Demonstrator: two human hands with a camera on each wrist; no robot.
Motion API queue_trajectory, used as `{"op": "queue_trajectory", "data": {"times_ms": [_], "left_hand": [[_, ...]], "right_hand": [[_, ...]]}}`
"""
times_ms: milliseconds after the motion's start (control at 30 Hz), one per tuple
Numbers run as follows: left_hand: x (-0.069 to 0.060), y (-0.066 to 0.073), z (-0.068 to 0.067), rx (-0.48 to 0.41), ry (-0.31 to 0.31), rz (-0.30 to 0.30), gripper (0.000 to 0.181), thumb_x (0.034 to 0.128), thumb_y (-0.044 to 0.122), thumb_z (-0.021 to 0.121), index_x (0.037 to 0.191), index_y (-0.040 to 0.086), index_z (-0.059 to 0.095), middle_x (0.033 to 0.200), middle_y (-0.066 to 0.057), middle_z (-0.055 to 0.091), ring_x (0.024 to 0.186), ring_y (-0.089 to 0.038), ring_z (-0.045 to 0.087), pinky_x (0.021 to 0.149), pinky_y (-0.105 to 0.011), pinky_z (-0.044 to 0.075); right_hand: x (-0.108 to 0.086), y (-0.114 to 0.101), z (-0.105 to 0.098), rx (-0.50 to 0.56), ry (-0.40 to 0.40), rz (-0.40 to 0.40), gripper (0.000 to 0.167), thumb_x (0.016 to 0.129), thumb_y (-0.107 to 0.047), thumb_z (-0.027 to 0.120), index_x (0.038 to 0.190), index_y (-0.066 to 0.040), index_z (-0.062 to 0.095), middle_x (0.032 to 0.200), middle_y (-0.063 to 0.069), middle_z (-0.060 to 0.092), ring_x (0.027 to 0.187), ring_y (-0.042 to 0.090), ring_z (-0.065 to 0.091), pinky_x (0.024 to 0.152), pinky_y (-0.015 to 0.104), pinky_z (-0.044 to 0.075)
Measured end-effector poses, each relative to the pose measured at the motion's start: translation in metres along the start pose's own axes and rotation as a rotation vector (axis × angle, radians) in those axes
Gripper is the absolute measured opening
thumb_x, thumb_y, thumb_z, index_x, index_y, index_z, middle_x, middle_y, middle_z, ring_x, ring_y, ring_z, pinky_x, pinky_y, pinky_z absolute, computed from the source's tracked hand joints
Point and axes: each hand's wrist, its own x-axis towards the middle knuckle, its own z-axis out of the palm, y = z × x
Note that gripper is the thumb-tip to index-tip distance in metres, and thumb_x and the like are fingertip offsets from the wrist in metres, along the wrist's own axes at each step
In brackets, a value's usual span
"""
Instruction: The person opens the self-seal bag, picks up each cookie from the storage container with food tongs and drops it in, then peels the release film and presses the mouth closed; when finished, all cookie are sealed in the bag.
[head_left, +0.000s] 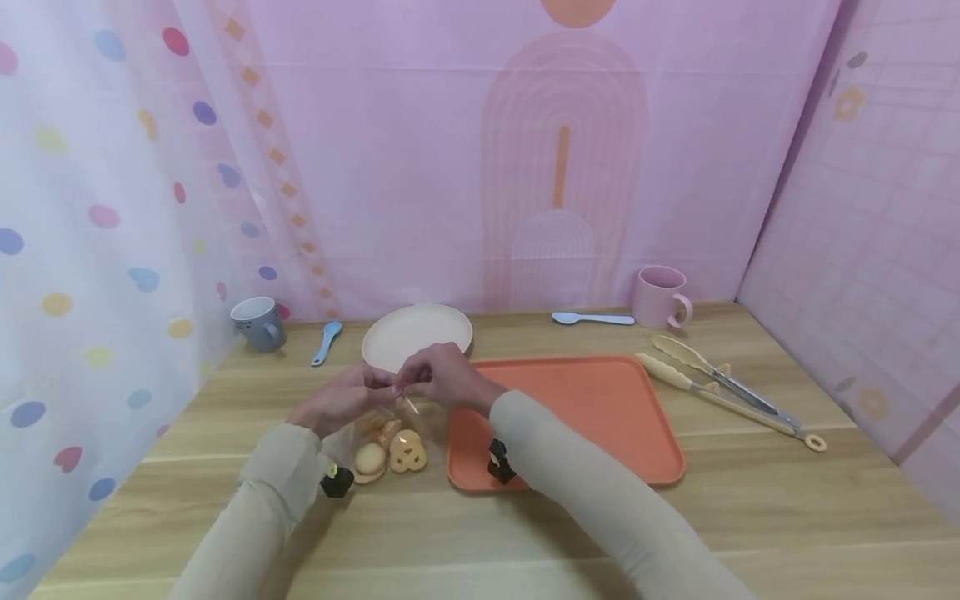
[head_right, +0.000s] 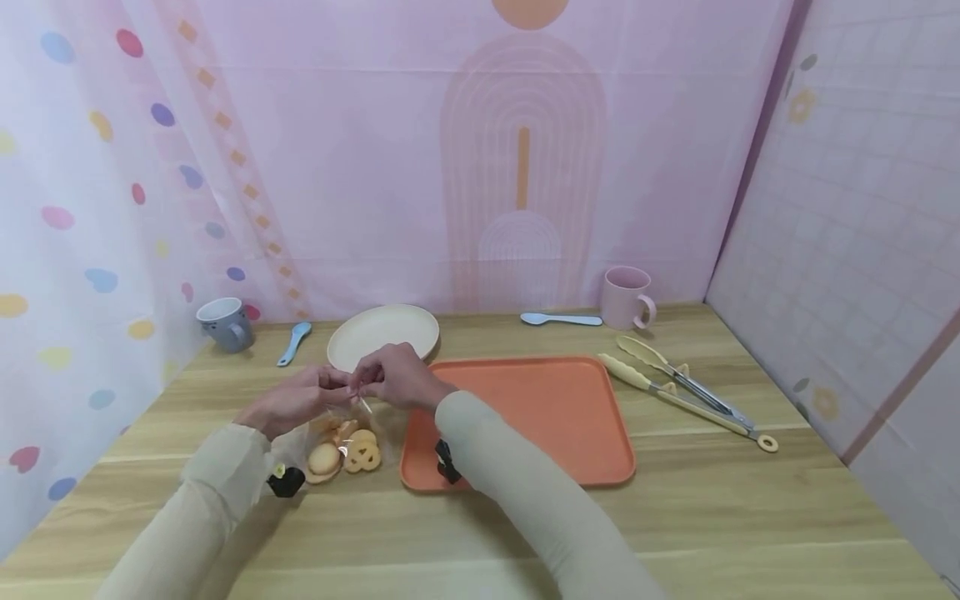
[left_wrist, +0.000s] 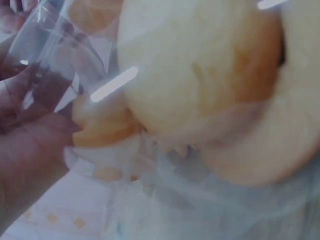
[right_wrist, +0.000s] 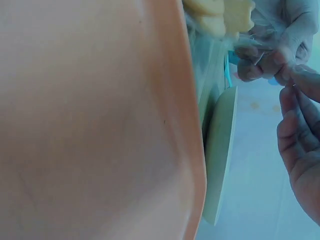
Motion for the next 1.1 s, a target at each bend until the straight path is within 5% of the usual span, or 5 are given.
{"op": "queue_trajectory", "data": {"times_ms": [200,567,900,1100], "left_hand": [[0.004,-0.004,-0.002,-0.037,-0.047,0.004,0.017,0.1034,0.014,0.053,0.101,0.006,0.068,0.093,0.007,0.067,0.094,-0.008,0.061,0.091,-0.028,0.050],[0.009,-0.003,-0.004,-0.021,-0.114,0.046,0.030,0.1026,0.012,0.053,0.115,-0.014,0.061,0.094,0.006,0.072,0.095,-0.008,0.062,0.086,-0.025,0.053],[0.012,0.001,-0.003,0.057,-0.061,0.027,0.027,0.0990,0.007,0.056,0.116,-0.013,0.064,0.099,0.005,0.075,0.096,-0.007,0.064,0.087,-0.026,0.052],[0.015,0.006,0.002,0.128,-0.012,0.032,0.023,0.0988,0.002,0.055,0.114,-0.010,0.066,0.100,-0.008,0.075,0.091,-0.009,0.064,0.086,-0.023,0.051]], "right_hand": [[-0.003,0.002,0.000,-0.037,0.005,-0.015,0.005,0.085,-0.014,0.080,0.089,-0.013,0.082,0.086,0.001,0.080,0.076,0.007,0.073,0.070,0.008,0.050],[-0.001,0.007,-0.002,-0.187,0.001,-0.126,0.009,0.083,-0.020,0.081,0.091,-0.016,0.082,0.088,-0.002,0.080,0.078,0.007,0.075,0.070,0.007,0.049],[0.002,0.003,-0.002,-0.337,0.022,-0.260,0.005,0.082,-0.018,0.082,0.081,-0.014,0.080,0.078,-0.001,0.073,0.075,0.010,0.069,0.075,0.022,0.053],[-0.004,0.006,0.000,-0.339,0.088,-0.273,0.005,0.084,-0.016,0.080,0.080,-0.013,0.079,0.076,-0.001,0.071,0.073,0.010,0.068,0.074,0.023,0.054]]}}
